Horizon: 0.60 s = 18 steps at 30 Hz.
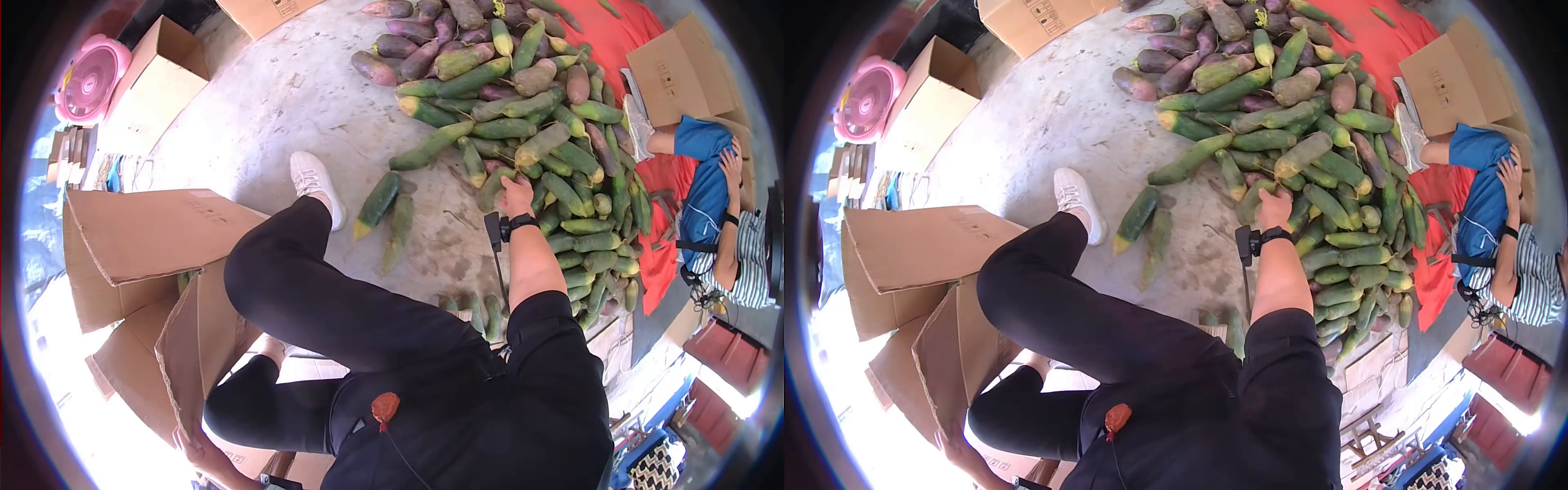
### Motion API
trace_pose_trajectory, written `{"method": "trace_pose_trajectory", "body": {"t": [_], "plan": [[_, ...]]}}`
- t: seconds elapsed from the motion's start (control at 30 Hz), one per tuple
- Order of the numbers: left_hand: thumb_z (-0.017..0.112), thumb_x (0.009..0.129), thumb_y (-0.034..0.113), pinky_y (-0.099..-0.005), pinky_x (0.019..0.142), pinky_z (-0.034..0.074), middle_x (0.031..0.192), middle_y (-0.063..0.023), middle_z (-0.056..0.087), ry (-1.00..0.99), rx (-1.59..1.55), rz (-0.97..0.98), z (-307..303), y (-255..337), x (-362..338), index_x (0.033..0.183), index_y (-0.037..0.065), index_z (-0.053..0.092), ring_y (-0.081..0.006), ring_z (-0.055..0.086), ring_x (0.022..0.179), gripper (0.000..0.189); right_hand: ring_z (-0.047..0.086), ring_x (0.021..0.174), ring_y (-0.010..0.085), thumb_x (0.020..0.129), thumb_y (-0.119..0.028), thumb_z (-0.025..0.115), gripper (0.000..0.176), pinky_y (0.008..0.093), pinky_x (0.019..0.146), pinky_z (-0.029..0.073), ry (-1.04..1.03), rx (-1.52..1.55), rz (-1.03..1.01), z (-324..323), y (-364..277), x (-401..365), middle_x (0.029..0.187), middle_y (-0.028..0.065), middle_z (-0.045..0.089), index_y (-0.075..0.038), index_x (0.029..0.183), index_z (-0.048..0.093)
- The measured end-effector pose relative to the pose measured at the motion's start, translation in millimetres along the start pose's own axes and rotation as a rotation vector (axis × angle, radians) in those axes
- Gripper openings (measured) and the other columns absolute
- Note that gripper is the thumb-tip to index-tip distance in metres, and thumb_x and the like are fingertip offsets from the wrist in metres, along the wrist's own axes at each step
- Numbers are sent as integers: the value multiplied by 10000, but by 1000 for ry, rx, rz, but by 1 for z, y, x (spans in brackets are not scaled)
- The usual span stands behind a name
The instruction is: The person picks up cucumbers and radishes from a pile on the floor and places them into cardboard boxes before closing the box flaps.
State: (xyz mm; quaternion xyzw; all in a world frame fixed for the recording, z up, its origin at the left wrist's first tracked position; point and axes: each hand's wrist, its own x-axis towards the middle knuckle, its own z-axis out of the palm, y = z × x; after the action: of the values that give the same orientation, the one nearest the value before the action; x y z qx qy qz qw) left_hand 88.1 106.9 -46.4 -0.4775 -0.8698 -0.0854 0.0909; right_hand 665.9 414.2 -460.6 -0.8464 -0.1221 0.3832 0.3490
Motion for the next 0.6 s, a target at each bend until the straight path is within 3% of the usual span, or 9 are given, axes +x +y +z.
{"method": "trace_pose_trajectory", "body": {"t": [0.03, 0.1, 0.3, 0.47, 0.57, 0.6], "plan": [[579, 849, 5, -371, 791, 440, 929, -135, 580, 1, -20, -12, 0, -2, 0, 1012, -42, 578, -281, 563, 869, 169, 627, 839, 248, 702, -250, 769, 585, 355, 704, 510, -7, -1, 1, 6, 8, 12, 1030, 159, 628, 35, 1164, 552], [575, 848, 2, -372, 804, 434, 932, -136, 579, 6, -32, -34, 1, -5, 1, 1017, -43, 578, -281, 558, 879, 175, 601, 880, 256, 748, -236, 752, 636, 395, 671, 502, 120, -92, -83, 16, 17, 30, 1107, 105, 597, -81, 1297, 471], [578, 851, 4, -370, 775, 435, 901, -133, 571, 3, -57, -140, -1, 3, 3, 972, -58, 574, -274, 551, 849, 136, 561, 996, 222, 690, -162, 790, 665, 339, 770, 478, 91, -265, -142, 17, 14, 31, 1174, 165, 546, 31, 1236, 462], [592, 847, 9, -359, 754, 437, 881, -130, 572, 47, -119, -154, 3, -1, 2, 956, -57, 579, -266, 554, 825, 128, 540, 880, 220, 648, -145, 799, 528, 331, 766, 454, 104, -205, -261, 12, 1, -8, 963, 101, 537, 18, 1043, 489], [597, 847, 15, -352, 750, 439, 879, -120, 581, 19, -70, -63, 1, -1, 2, 961, -42, 591, -261, 559, 820, 127, 531, 850, 219, 626, -151, 806, 533, 329, 763, 448, 79, -108, -307, 10, 5, -29, 931, 92, 520, 9, 1016, 479], [597, 847, 15, -352, 750, 439, 879, -120, 581, 22, -72, -63, 1, 1, 1, 961, -42, 591, -261, 559, 820, 127, 539, 864, 201, 636, -123, 803, 553, 319, 711, 470, 102, -136, -424, 9, 12, -33, 951, 96, 527, -4, 1056, 463]]}}
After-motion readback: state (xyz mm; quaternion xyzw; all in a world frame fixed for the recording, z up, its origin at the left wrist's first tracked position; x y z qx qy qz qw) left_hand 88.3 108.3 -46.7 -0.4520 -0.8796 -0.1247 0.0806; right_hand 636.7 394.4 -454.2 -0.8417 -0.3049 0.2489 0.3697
